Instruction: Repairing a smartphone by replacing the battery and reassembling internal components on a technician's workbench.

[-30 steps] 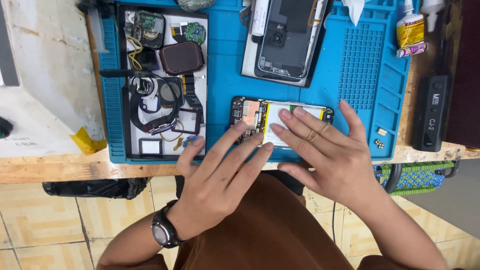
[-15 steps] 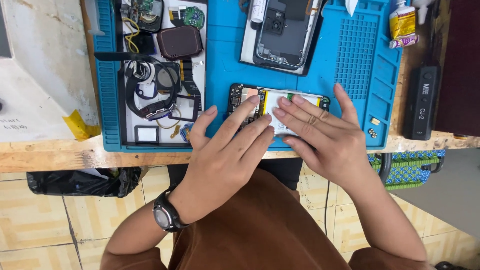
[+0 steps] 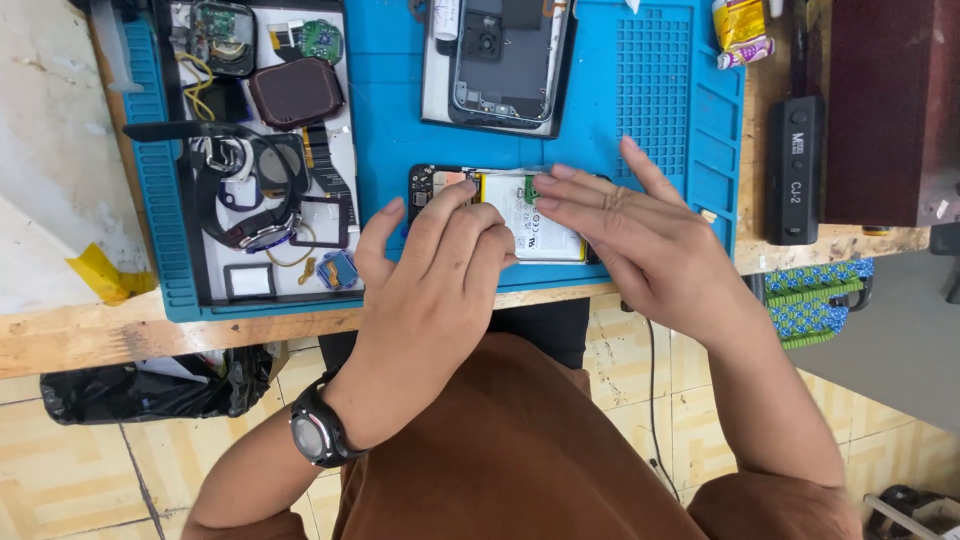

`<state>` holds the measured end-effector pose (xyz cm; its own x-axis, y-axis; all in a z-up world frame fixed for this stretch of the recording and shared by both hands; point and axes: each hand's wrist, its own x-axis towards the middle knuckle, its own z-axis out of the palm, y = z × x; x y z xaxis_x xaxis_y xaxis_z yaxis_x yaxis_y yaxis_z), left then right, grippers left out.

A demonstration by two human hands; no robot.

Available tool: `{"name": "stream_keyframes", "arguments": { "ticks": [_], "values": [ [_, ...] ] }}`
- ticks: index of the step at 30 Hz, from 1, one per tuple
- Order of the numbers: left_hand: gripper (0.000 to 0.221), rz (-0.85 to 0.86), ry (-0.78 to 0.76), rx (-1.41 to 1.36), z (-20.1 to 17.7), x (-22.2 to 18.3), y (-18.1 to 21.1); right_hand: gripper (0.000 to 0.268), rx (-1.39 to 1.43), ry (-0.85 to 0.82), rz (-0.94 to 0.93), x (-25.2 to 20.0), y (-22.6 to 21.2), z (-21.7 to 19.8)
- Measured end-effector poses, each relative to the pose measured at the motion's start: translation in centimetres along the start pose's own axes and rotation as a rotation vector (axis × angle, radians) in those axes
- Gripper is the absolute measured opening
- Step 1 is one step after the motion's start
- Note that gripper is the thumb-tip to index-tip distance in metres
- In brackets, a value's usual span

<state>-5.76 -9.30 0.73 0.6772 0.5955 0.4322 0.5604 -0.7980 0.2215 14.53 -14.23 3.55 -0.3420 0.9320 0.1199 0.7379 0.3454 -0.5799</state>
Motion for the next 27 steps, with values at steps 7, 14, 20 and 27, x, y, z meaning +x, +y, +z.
{"name": "stream_keyframes", "arguments": {
  "ticks": [7,14,20,27],
  "values": [
    [0.010,0.075,0.089,-0.012,-0.2,0.7,1.3,0.027,-0.051,0.143,-0.030,-1.5,0.3,-0.1],
    [0.019,0.064,0.073,-0.034,0.2,1.1,2.4,0.026,-0.062,0.169,-0.055,-2.5,0.8,0.7],
    [0.019,0.045,-0.083,0.043,-0.4,2.0,3.1,0.023,-0.055,0.219,-0.062,-2.2,0.7,0.9],
    [0.007,0.096,-0.144,0.203,-0.3,2.3,3.5,0.024,-0.052,0.237,-0.085,-2.4,0.8,0.8]
  ]
}}
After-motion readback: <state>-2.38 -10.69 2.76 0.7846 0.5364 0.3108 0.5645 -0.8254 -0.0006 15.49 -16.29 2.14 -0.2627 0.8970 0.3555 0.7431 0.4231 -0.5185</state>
